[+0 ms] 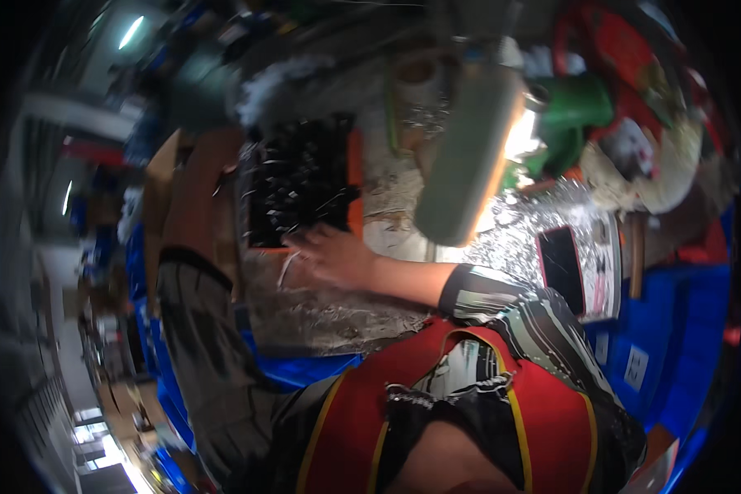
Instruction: Inserting and securing black and white bristles into circular bases using an industrial press machine to assemble brushes.
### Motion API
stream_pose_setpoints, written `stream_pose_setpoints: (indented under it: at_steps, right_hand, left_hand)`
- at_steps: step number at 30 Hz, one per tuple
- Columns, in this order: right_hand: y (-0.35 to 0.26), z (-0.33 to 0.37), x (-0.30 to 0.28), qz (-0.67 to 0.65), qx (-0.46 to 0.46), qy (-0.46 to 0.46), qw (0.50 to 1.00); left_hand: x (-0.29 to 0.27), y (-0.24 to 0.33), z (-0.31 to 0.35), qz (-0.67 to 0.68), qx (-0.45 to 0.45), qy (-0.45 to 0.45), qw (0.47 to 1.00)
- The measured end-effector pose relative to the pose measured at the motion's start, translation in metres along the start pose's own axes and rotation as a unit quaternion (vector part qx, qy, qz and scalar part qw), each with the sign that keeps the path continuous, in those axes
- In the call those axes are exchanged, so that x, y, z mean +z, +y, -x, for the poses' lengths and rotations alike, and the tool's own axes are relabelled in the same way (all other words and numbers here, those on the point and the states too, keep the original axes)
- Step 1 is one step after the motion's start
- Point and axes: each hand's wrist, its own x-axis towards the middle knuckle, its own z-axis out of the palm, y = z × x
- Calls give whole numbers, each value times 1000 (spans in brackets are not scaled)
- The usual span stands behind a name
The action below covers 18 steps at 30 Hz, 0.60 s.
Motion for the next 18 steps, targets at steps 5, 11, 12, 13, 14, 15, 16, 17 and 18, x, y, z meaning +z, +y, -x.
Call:
stream_pose_setpoints:
  at_steps: [5, 11, 12, 13, 14, 15, 16, 17, 18]
  right_hand:
    - [-25, -18, -55, 96, -86, -71, 989]
    - [-35, -24, -90, -29, -25, -47, 998]
    - [-38, -25, -97, -95, 40, -5, 995]
    - [-38, -24, -112, -90, 43, -6, 995]
    - [-38, -22, -128, -145, 75, 25, 986]
    - [-38, -22, -143, -200, 108, 55, 972]
    - [-43, -25, -161, -213, 144, 61, 964]
    - [-45, -26, -173, -227, 181, 66, 955]
    - [-39, -23, -175, -228, 196, 82, 950]
  left_hand:
    - [2, -28, 57, 169, -55, 55, 983]
    - [-18, -37, 118, 500, -74, 80, 859]
    - [-17, -36, 127, 503, -79, 80, 857]
    - [-29, -26, 137, 576, -69, 95, 809]
    - [-38, -14, 148, 645, -64, 107, 754]
    - [-45, -2, 157, 648, -63, 106, 752]
    - [-50, 11, 166, 660, -80, 125, 736]
    - [-57, 25, 176, 672, -97, 142, 721]
    - [-66, 41, 185, 694, -102, 138, 700]
